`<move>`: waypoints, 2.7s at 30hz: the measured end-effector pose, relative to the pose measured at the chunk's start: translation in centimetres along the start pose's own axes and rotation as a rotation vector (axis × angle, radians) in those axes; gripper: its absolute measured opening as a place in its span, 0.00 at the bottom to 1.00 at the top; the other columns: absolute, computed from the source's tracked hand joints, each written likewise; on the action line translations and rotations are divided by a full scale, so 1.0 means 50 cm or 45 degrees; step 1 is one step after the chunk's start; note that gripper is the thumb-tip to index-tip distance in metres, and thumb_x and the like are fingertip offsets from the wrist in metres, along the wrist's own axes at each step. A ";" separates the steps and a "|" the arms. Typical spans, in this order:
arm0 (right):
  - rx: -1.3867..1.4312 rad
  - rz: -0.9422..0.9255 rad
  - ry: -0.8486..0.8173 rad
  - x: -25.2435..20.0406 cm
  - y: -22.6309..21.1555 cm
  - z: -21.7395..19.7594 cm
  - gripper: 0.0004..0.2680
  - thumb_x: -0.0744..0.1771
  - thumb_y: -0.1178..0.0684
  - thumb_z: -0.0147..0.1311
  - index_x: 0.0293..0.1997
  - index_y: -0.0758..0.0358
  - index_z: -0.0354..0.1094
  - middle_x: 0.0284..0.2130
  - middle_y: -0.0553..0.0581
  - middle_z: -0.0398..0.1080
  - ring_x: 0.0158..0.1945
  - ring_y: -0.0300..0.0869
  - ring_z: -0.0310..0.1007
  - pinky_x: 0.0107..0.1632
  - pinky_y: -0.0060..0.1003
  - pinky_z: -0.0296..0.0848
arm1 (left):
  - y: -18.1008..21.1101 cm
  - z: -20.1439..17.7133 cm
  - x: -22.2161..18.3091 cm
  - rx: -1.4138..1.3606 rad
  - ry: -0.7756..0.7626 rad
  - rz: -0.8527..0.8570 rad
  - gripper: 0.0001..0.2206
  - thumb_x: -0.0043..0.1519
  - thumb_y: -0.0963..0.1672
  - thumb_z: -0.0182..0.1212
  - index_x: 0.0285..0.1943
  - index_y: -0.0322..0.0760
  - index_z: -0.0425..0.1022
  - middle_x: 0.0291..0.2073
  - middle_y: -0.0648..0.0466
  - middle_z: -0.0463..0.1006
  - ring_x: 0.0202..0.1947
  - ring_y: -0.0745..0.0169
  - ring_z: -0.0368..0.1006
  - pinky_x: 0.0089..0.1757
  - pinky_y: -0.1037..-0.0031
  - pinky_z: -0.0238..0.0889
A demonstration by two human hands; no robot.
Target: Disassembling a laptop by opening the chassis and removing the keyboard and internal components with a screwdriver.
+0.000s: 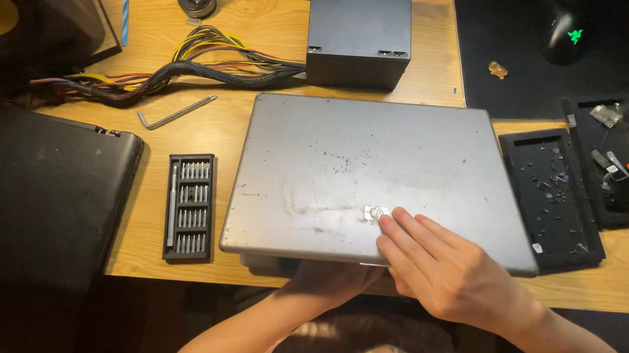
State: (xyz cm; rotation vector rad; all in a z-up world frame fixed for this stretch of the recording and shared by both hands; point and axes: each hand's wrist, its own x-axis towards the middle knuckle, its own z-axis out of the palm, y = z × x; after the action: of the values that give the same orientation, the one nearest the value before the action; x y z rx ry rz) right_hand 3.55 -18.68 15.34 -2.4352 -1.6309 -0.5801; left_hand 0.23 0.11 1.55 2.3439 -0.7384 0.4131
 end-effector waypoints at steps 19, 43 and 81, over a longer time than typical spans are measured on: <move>-0.238 0.067 0.011 0.046 0.014 -0.051 0.11 0.65 0.55 0.60 0.47 0.74 0.72 0.46 0.65 0.76 0.49 0.52 0.78 0.50 0.43 0.77 | -0.087 0.003 0.047 0.002 0.010 -0.011 0.17 0.65 0.46 0.64 0.61 0.40 0.71 0.54 0.47 0.76 0.54 0.43 0.73 0.52 0.55 0.66; -0.236 0.083 0.147 0.049 0.038 -0.052 0.10 0.66 0.57 0.61 0.47 0.74 0.71 0.45 0.65 0.76 0.50 0.52 0.78 0.51 0.43 0.78 | -0.179 0.039 0.220 -0.344 -0.056 0.076 0.15 0.66 0.48 0.63 0.59 0.43 0.74 0.54 0.51 0.79 0.56 0.52 0.75 0.55 0.62 0.69; 0.036 0.232 0.207 0.160 0.270 -0.077 0.05 0.68 0.62 0.61 0.47 0.66 0.73 0.33 0.57 0.75 0.37 0.48 0.77 0.37 0.39 0.71 | -0.208 0.062 0.271 0.094 -0.277 0.402 0.27 0.63 0.50 0.59 0.70 0.36 0.66 0.72 0.46 0.63 0.73 0.49 0.56 0.68 0.55 0.47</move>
State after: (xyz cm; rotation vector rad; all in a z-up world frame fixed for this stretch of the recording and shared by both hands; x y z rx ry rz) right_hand 17.66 -18.50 23.21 -2.4115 -1.3294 -0.6994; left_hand 17.53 -0.71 0.45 2.3690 -1.2245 0.3262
